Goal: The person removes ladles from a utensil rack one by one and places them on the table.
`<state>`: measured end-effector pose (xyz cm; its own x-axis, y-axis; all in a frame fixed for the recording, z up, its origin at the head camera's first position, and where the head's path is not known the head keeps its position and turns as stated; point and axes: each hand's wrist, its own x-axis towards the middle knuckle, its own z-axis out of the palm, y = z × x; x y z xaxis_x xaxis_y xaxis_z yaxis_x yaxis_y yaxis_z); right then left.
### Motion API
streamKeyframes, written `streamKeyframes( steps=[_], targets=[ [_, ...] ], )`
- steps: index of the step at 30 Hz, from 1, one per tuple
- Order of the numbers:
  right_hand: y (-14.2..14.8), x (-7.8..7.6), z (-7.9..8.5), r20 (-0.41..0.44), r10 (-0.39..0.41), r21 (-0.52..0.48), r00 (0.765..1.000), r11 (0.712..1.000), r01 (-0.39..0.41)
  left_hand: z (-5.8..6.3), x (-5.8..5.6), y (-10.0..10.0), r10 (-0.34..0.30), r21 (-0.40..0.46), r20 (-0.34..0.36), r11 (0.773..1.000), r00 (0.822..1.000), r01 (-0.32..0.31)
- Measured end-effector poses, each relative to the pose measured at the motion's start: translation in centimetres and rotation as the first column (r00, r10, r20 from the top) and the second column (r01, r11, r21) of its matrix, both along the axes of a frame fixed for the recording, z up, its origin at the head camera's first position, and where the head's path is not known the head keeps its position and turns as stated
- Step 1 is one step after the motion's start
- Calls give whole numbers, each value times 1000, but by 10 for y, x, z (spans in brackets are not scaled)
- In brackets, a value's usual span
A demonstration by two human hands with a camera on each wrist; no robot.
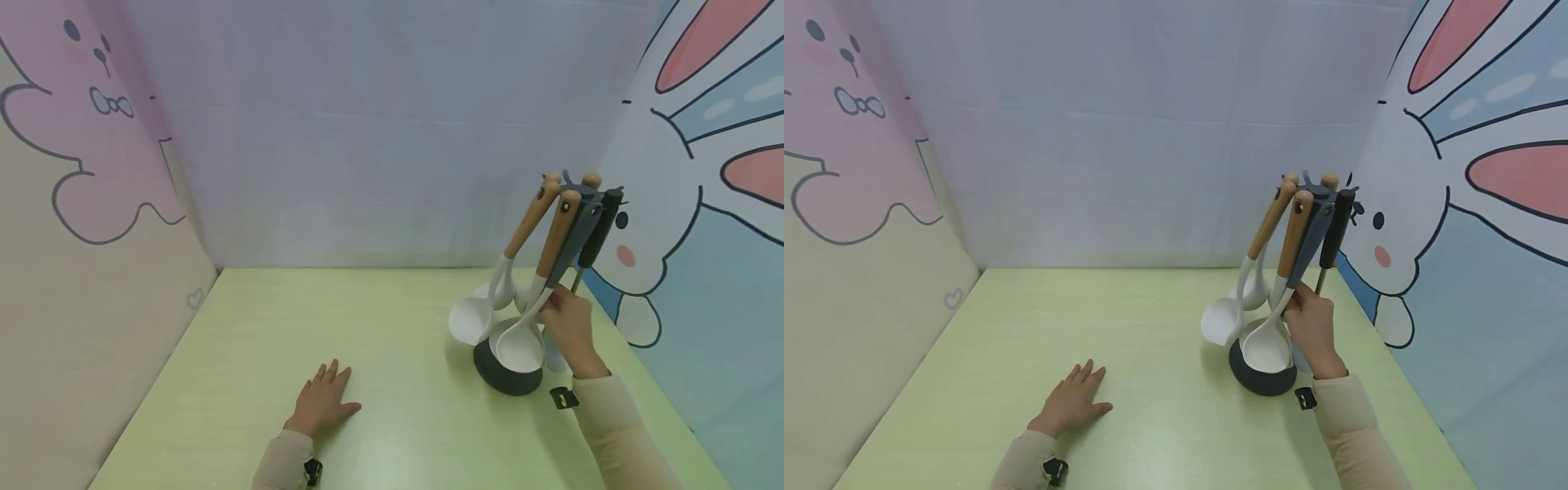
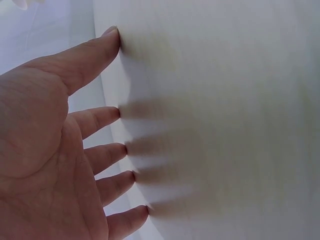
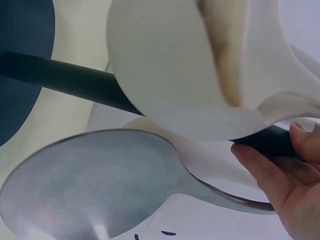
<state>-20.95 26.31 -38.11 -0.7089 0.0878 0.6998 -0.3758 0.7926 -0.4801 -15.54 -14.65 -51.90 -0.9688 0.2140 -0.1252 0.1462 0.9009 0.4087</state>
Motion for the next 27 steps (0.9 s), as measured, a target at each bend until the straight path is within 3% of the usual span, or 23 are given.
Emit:
streamKeyframes(
  steps=[7, 17, 27],
  targets=[
    [3, 10, 1, -4, -6, 2, 1000, 1000, 6, 3, 0, 2, -2, 4, -1, 1000, 1000, 2],
    [5, 22, 0, 61, -27, -11, 998, 1000, 27, 2, 0, 2, -4, 3, -5, 1000, 1000, 4],
    [5, 23, -1, 55, -9, -18, 998, 1000, 10, 4, -4, 0, -9, 1, 3, 1000, 1000, 9]
  ],
)
